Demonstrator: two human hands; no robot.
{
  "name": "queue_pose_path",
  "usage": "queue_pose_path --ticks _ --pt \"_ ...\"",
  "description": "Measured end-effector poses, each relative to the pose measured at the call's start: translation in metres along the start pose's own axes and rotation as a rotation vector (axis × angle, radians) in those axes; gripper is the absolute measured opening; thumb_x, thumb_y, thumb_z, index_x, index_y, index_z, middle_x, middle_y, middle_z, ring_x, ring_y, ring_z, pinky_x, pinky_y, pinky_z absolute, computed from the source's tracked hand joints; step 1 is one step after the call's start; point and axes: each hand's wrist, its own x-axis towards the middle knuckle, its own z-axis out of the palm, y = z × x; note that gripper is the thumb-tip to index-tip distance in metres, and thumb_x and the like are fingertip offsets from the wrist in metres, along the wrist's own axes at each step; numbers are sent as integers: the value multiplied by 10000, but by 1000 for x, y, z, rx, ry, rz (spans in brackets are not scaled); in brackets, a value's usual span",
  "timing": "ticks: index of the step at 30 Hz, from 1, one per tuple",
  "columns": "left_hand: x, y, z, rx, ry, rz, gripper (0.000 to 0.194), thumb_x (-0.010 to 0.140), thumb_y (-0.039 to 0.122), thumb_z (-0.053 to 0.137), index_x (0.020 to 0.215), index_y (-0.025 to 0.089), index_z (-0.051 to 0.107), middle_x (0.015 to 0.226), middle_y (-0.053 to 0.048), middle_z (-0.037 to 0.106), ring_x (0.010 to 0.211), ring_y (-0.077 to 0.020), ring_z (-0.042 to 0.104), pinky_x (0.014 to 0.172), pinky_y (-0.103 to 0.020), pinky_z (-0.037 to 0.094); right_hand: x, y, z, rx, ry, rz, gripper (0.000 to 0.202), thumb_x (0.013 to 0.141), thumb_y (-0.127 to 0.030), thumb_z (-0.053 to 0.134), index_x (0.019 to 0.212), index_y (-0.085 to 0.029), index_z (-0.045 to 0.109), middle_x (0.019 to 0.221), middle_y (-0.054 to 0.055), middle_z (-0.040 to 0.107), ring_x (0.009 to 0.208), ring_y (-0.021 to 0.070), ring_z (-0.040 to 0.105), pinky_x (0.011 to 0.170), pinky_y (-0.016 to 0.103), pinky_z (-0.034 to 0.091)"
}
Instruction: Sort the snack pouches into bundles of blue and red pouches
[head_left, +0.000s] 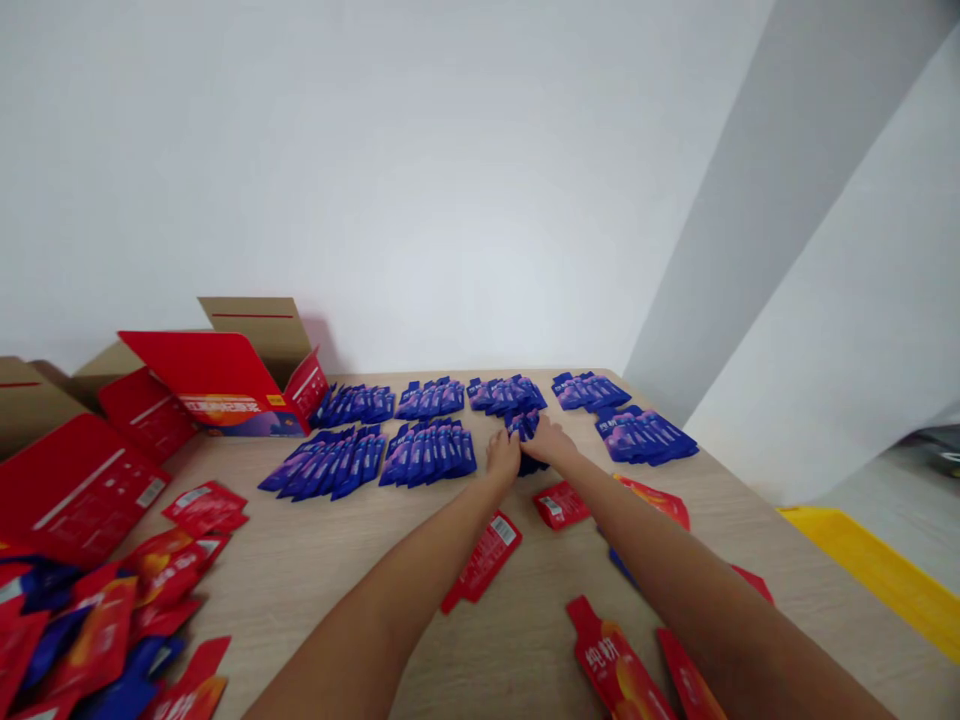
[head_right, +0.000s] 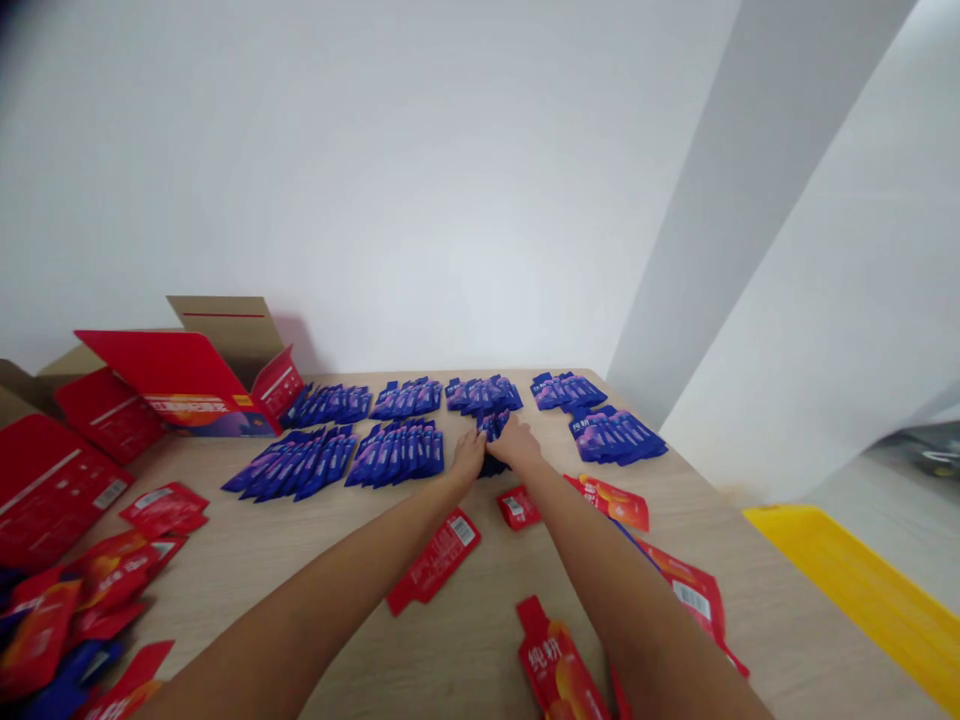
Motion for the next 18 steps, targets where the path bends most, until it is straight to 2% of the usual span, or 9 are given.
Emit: queue_pose_path --ticks 3,5,7,10,14,18 --pt "-11 -4 5 43 -24 95 337 911 214 386 1214 204 532 1446 -102 380 1384 -232 218 1119 -420 200 11 9 -5 47 -32 -16 701 755 -496 574 1332 -145 387 1251 185 550 1110 290 564 889 350 448" --pt "-20 -8 8 55 -39 144 375 903 247 396 1262 203 493 1491 -94 304 1408 -226 138 1133 -419 137 19 18 -8 71 -41 7 587 835 -497 458 1309 -151 421 1218 149 587 1086 252 581 864 318 457" --pt "-28 -14 10 80 -42 202 511 859 370 484 1334 194 414 1521 -113 221 1413 -259 96 1132 -435 109 24 29 -8 68 -33 51 524 890 -454 366 1296 -131 439 1206 153 595 1102 251 568 895 335 434" --pt "-31 -21 9 144 -77 318 812 710 498 643 1398 210 319 1543 -119 122 1410 -321 45 1122 -477 85 26 42 -1 26 -6 102 460 911 -386 353 1276 -131 470 1254 167 555 1203 289 477 998 408 331" --pt "-21 -23 4 203 -109 319 769 727 490 630 1389 227 341 1540 -111 140 1408 -325 48 1117 -486 91 26 47 14 -16 33 100 442 924 -390 348 1276 -155 478 1336 177 470 1288 321 346 1046 474 216" --pt "-11 -18 -1 281 -98 296 807 710 528 642 1393 227 337 1540 -138 120 1401 -352 66 1108 -498 96 22 48 16 -5 14 83 529 933 -458 274 1342 -148 401 1354 202 425 1277 335 342 1027 507 242"
